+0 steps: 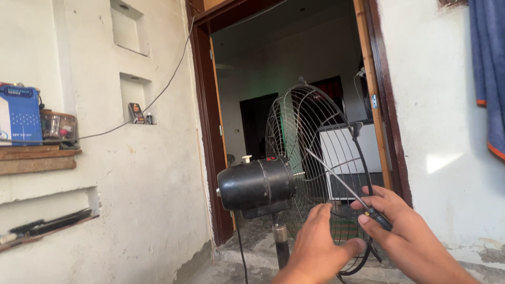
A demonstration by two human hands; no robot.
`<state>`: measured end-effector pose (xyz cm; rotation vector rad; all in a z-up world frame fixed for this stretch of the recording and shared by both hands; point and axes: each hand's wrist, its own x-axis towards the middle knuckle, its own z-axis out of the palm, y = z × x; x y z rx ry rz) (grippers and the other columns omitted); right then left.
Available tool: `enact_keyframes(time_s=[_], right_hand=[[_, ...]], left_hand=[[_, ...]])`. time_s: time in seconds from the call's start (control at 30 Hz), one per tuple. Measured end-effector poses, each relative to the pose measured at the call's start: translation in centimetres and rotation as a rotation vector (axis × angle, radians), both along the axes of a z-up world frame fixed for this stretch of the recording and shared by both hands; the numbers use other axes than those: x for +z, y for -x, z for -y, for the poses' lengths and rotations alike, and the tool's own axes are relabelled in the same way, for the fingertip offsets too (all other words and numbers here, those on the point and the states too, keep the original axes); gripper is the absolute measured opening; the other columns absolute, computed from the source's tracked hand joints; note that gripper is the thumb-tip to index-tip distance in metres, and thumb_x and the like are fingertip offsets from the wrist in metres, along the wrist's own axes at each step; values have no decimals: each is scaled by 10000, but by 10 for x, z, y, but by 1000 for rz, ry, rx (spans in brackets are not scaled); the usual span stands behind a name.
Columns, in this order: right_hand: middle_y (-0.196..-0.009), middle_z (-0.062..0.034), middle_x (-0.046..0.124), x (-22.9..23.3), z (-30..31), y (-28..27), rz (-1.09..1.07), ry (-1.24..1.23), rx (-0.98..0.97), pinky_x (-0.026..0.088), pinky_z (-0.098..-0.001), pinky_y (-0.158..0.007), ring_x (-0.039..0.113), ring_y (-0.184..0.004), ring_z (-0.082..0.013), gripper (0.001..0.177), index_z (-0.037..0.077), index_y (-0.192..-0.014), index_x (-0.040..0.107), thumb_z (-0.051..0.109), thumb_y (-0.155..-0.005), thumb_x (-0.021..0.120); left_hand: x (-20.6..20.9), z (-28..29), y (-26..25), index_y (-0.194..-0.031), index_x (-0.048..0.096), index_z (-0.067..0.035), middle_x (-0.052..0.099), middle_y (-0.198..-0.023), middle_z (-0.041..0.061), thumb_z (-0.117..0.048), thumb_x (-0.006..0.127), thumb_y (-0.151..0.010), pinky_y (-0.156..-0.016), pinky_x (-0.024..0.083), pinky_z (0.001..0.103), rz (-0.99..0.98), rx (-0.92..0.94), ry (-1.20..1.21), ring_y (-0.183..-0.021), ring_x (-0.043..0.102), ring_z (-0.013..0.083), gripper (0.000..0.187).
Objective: The person uses a screwdriver and pliers to loosen and remove screws from the rear housing of a standing electric fan. They then detach the front wire cage and set it aside, exposing the fan blades and motor.
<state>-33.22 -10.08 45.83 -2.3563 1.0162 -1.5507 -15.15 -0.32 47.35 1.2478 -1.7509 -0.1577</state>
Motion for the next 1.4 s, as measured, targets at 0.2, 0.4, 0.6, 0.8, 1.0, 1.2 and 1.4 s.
enact_keyframes(time_s=[0.2, 0.4, 0.6, 0.8, 1.0, 1.2, 1.4], right_hand=[[-1289, -100, 715, -1, -28, -16, 205, -205, 161, 409, -414, -1127, 586, -1303, -255, 579, 25, -1459, 566, 198, -923, 698], [-1273, -154, 696, -2, -55, -30, 227, -179, 195, 481, -424, -1079, 613, -1278, -267, 404, 13, -1321, 679, 223, -975, 689], [-1209, -143, 729, -5, -70, -48, 269, -225, 246, 541, -430, -1028, 670, -1201, -269, 398, 57, -1319, 694, 221, -957, 691], [-1167, -115, 747, -10, -85, -68, 210, -26, 381, 523, -373, -964, 670, -1143, -213, 374, 37, -1316, 690, 177, -970, 723], [-891, -92, 665, -25, -102, -82, 275, -461, 428, 491, -340, -464, 576, -498, -192, 366, 87, -1301, 687, 159, -942, 683], [-986, -90, 694, -60, -98, -90, 307, -354, 580, 533, -300, -544, 563, -668, -139, 362, 41, -1319, 684, 103, -963, 684], [-1116, -132, 743, -91, -79, -92, 491, -305, 586, 516, -285, -489, 718, -779, -139, 213, 4, -1201, 621, 82, -1005, 601]], left_hand=[[-12, -24, 10, -1483, 373, -22, 416, -1550, 150, -396, 866, -738, -1094, 455, 412, -44, 277, 48, -1340, 543, 307, 968], [-28, -25, -5, -1455, 485, -14, 481, -1528, 215, -348, 879, -744, -1005, 489, 461, -20, 334, 337, -1276, 577, 387, 879], [-44, -21, -14, -1463, 467, 37, 578, -1432, 246, -292, 873, -752, -990, 540, 441, -87, 298, 390, -1233, 658, 353, 883], [-46, -36, -25, -1468, 455, 83, 629, -1355, 281, -260, 880, -778, -960, 541, 456, -66, 343, 454, -1229, 643, 369, 880], [-39, -63, -44, -1499, 489, -78, 774, -1086, 158, -287, 804, -759, -700, 604, 356, -253, 360, 204, -866, 786, 245, 830], [-55, -63, -62, -1424, 584, 12, 784, -974, 173, -268, 782, -790, -598, 584, 294, -110, 402, 564, -768, 742, 153, 721], [-58, -71, -104, -1381, 616, -42, 827, -866, 90, -167, 677, -832, -504, 572, 297, -261, 539, 444, -590, 720, 106, 566]])
